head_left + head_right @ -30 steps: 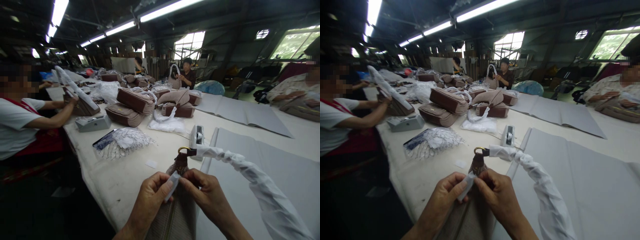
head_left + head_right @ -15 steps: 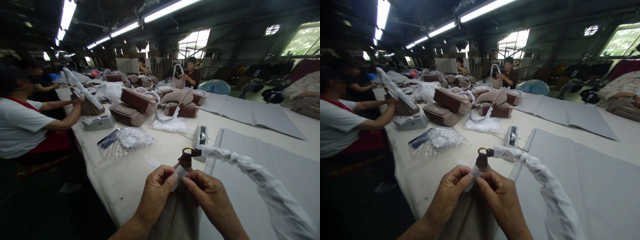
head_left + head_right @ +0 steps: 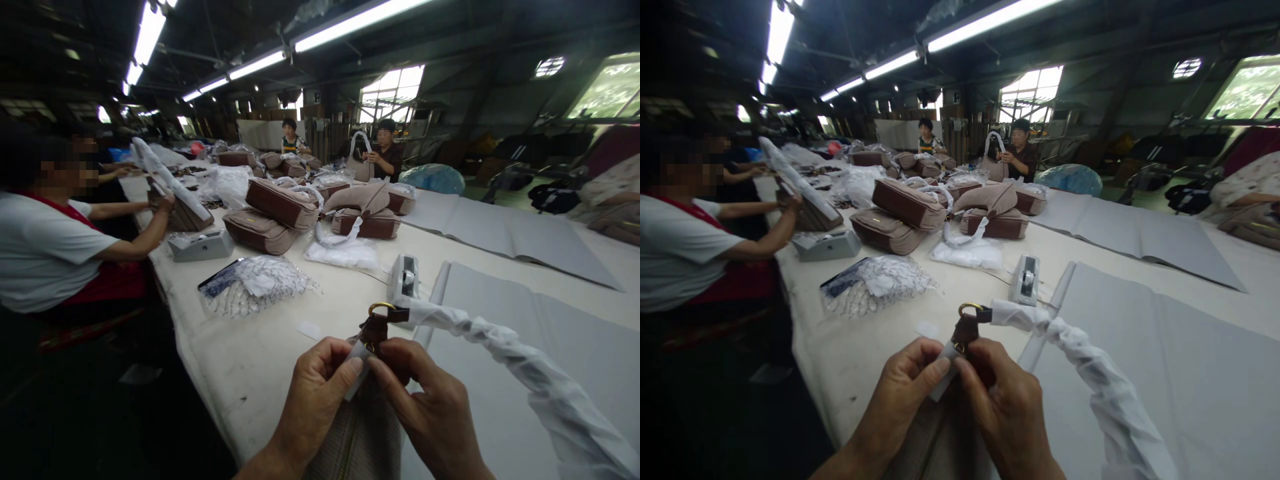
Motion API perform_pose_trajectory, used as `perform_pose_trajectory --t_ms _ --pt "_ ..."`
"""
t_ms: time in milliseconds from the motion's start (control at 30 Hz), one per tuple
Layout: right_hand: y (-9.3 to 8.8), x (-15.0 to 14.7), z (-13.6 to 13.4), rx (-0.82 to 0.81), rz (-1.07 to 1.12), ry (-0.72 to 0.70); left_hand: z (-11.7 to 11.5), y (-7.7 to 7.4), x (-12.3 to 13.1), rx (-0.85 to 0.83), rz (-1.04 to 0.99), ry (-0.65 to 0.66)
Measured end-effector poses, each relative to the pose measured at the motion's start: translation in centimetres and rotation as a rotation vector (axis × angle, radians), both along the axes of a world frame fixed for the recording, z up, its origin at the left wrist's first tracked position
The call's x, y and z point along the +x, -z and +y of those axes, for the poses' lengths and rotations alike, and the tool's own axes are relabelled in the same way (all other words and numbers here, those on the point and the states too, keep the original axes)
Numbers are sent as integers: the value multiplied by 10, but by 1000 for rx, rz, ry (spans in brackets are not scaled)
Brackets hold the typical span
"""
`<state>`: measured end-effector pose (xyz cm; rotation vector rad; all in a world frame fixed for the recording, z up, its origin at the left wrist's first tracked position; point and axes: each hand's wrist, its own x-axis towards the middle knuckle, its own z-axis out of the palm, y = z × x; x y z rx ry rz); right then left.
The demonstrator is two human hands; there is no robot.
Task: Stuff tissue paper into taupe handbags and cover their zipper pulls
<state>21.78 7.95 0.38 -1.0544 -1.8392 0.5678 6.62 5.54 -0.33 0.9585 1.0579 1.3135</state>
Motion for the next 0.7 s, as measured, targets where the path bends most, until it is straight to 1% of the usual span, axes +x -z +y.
perform_pose_trajectory --t_ms 33,67,167,300,367,467,533,600,700 --pt "0 0 0 79 -2 0 0 0 0 -6 -8 7" --pt "0 0 0 121 -7 -26 0 0 1 -10 -12 12" --pt "0 0 2 115 -29 -157 3 1 4 1 -11 -4" --pt "-3 6 8 117 -37 -140 5 3 10 -12 -45 1" --pt "-11 10 14 92 -149 -208 5 1 12 22 13 -10" --pt "-28 14 24 -24 -379 -379 4 -2 11 169 248 -74" --pt "-38 13 30 -92 -462 -412 2 -1 8 227 345 -113" --pt "-44 11 33 -129 -492 -394 1 1 5 203 322 -123" --pt "-45 8 31 -159 -496 -389 1 8 2 111 223 -115"
